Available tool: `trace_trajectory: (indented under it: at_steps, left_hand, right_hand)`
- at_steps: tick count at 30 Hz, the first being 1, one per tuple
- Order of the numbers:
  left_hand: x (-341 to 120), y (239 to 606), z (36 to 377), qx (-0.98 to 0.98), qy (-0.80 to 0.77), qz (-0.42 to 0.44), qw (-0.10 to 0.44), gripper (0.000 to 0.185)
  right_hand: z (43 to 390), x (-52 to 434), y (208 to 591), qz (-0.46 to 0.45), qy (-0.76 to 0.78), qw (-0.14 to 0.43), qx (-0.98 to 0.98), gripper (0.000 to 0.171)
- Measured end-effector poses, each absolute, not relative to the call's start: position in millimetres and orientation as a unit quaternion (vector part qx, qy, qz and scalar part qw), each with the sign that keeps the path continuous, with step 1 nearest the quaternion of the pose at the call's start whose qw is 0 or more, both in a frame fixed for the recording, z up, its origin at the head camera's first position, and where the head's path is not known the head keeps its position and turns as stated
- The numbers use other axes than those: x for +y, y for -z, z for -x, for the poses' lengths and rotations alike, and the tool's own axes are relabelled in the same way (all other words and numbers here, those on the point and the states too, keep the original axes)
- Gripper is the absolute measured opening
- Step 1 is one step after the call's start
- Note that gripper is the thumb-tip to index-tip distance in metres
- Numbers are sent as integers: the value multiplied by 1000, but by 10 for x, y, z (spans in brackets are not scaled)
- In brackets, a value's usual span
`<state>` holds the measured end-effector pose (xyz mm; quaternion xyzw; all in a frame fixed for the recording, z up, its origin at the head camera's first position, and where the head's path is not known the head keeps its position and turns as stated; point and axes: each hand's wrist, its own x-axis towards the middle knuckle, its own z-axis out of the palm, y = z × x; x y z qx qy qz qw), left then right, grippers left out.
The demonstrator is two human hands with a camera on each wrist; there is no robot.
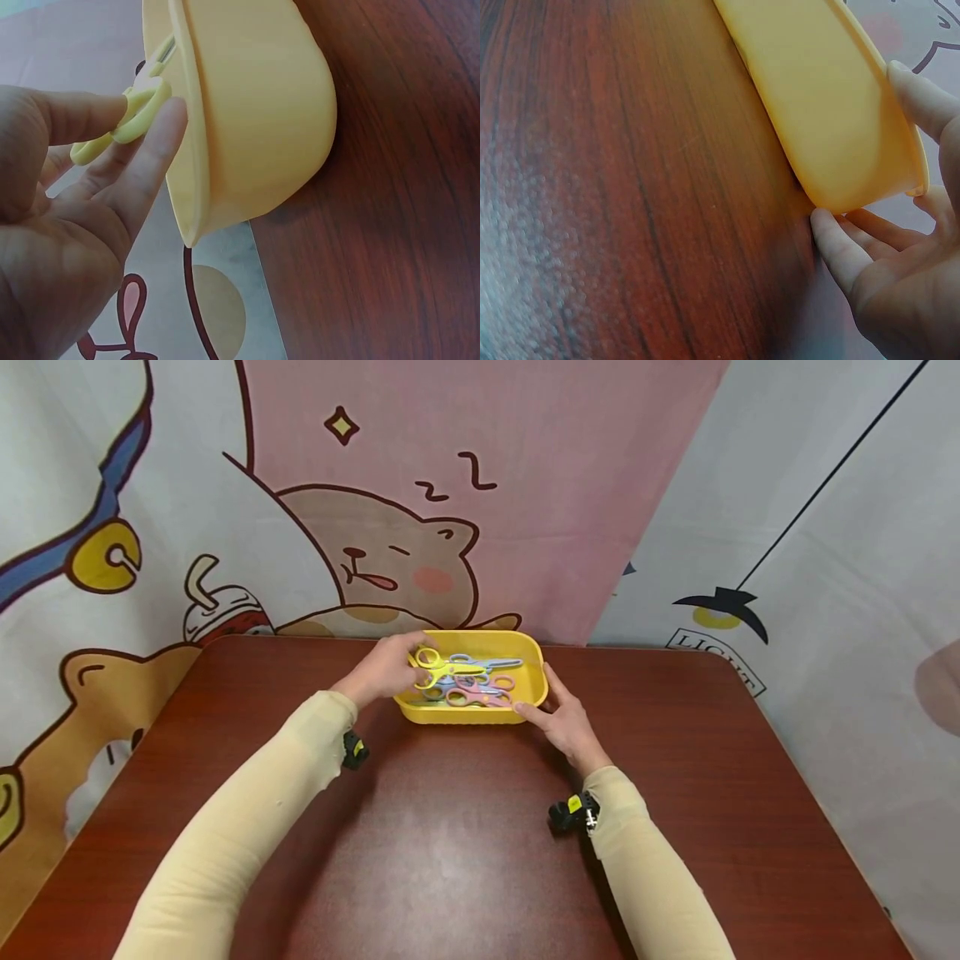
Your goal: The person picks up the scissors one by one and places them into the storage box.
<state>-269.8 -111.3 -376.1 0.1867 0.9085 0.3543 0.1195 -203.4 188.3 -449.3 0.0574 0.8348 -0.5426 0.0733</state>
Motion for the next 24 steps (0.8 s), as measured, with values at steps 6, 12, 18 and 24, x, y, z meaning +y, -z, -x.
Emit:
trace_trajectory:
  at_steps: [6,12,18,24]
  left_hand:
    - [-1076,3782,2709,914,-327,-199,131,44]
    - [-1038,3780,2719,916,-315,-210,136,42]
    - [-1001,3777,2729,911,-321,-207,154,41]
    - [-971,3760,2739,914,-310,-205,160,45]
  right_hand:
    - [2027,1881,4499,-63,545,75,833,98]
    - [2025,1887,4506,-64,544,75,834,99]
    - [2043,1891,4512,-64,540,71,836,99]
    - [2043,1885,4506,-63,544,72,833,98]
